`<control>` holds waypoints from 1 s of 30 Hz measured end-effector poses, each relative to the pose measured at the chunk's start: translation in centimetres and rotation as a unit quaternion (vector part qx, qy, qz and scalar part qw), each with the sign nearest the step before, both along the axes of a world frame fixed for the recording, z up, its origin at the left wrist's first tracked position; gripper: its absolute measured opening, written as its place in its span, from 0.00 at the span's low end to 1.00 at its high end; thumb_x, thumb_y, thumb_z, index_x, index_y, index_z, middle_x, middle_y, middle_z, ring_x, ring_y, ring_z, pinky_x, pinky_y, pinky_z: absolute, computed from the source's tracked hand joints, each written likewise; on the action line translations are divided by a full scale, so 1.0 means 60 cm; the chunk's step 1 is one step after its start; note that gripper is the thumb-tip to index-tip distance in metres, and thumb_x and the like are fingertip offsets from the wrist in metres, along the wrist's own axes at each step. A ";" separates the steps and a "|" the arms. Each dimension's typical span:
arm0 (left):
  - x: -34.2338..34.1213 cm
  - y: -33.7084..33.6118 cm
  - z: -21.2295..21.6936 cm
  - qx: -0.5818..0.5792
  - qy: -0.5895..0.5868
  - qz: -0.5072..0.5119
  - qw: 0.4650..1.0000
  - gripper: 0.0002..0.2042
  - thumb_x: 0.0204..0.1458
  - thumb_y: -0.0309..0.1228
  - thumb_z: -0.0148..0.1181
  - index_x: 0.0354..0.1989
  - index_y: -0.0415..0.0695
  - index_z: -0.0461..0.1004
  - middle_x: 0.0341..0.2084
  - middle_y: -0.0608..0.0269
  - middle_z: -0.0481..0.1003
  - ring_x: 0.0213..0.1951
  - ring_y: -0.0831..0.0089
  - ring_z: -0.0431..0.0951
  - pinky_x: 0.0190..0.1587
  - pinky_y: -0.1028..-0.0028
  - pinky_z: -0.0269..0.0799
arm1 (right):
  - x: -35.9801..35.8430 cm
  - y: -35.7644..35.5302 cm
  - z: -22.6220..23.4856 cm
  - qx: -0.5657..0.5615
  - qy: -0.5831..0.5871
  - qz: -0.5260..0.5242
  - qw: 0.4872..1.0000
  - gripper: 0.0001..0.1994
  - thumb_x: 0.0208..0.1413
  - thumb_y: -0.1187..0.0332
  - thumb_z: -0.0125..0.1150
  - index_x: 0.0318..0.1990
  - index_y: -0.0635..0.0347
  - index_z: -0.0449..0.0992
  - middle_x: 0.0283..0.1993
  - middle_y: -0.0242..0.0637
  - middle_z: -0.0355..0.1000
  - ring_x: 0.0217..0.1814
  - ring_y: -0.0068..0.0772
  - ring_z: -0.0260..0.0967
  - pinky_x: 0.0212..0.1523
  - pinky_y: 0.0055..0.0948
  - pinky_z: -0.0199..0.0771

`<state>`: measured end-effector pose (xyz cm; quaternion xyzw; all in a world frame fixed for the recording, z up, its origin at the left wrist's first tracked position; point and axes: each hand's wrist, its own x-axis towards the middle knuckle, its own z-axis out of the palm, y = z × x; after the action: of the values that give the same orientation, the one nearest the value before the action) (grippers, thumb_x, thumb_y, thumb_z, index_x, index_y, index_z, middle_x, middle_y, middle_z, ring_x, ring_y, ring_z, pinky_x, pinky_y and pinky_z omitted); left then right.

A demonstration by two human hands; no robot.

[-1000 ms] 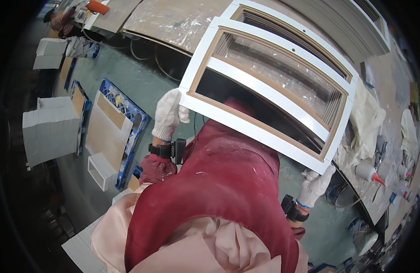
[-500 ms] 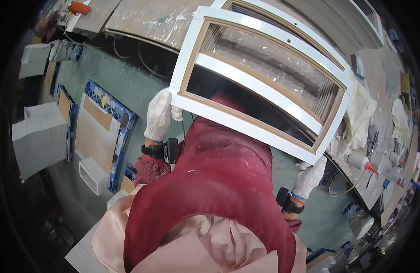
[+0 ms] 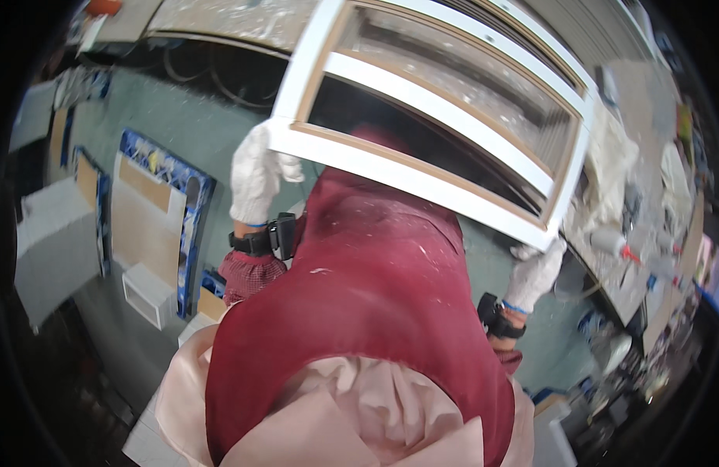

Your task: Moving white wooden frames to a workbench and polishing them using a sander and a cloth.

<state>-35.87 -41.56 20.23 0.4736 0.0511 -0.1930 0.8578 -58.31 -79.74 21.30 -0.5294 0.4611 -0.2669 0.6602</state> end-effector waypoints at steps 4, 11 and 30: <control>0.007 0.013 -0.028 0.016 0.060 0.017 0.998 0.21 0.64 0.47 0.45 0.50 0.39 0.66 0.29 0.60 0.72 0.23 0.72 0.70 0.21 0.72 0.67 | 0.006 0.013 0.001 -0.086 0.009 -0.069 0.994 0.19 0.66 0.53 0.45 0.44 0.60 0.71 0.23 0.31 0.67 0.19 0.25 0.60 0.25 0.30 0.70; 0.022 0.023 -0.019 0.020 0.035 0.006 0.999 0.37 0.59 0.62 0.42 0.57 0.34 0.65 0.36 0.59 0.77 0.24 0.78 0.72 0.21 0.82 0.67 | -0.006 0.101 0.088 -0.475 0.014 0.091 0.875 0.15 0.58 0.72 0.59 0.52 0.67 0.73 0.44 0.43 0.75 0.43 0.35 0.73 0.46 0.33 0.73; 0.002 -0.015 0.015 0.021 0.001 0.048 0.999 0.26 0.60 0.55 0.48 0.52 0.44 0.64 0.28 0.62 0.71 0.24 0.74 0.67 0.23 0.74 0.65 | 0.180 0.149 0.116 -0.632 0.179 0.419 0.627 0.04 0.52 0.65 0.51 0.32 0.52 0.69 0.25 0.33 0.68 0.30 0.38 0.70 0.32 0.39 0.68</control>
<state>-35.77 -42.46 21.10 0.4883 0.0788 -0.1505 0.8560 -47.49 -70.79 28.26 -0.9901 0.0164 -0.0876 0.1089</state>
